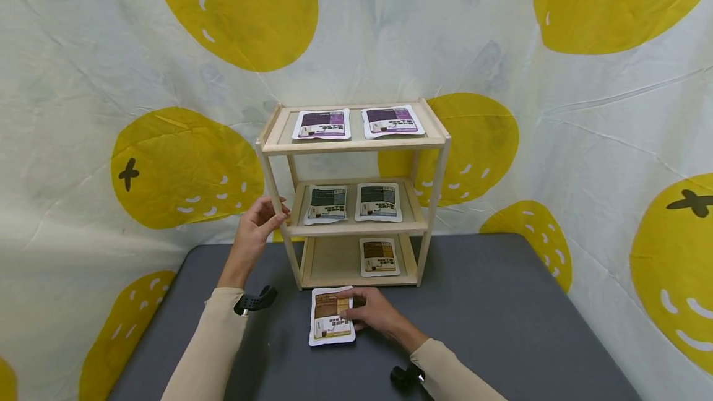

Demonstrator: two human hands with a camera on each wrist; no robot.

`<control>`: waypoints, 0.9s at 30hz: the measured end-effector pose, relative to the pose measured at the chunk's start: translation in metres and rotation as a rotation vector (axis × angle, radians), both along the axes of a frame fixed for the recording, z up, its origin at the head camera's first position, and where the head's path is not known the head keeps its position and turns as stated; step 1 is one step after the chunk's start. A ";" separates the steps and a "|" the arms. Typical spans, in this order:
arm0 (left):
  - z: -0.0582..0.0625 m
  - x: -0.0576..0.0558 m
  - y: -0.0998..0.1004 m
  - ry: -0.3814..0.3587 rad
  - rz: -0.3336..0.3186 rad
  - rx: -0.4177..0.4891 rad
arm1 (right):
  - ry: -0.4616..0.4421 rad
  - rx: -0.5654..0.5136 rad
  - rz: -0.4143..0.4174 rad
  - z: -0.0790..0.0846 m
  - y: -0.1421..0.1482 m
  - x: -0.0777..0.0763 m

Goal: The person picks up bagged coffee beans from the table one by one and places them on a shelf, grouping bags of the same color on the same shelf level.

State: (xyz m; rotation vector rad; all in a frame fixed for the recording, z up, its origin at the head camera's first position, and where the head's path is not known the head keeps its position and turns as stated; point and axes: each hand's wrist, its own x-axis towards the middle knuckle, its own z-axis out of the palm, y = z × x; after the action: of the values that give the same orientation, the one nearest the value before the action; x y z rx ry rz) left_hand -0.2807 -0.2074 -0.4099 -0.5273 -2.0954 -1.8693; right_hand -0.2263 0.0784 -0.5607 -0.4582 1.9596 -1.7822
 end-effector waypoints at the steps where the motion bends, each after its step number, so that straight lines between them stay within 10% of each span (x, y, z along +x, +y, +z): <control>1: 0.000 0.000 0.000 0.000 0.001 0.003 | -0.002 -0.007 0.001 0.000 0.000 -0.001; 27: -0.002 0.001 0.000 0.015 0.002 0.005 | -0.045 -0.055 -0.073 0.014 0.007 -0.012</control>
State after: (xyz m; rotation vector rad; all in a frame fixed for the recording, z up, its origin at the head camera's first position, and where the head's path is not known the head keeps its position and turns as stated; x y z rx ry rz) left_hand -0.2798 -0.2078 -0.4116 -0.5356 -2.0811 -1.8630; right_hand -0.2387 0.0853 -0.5468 -0.3653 1.9233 -1.8797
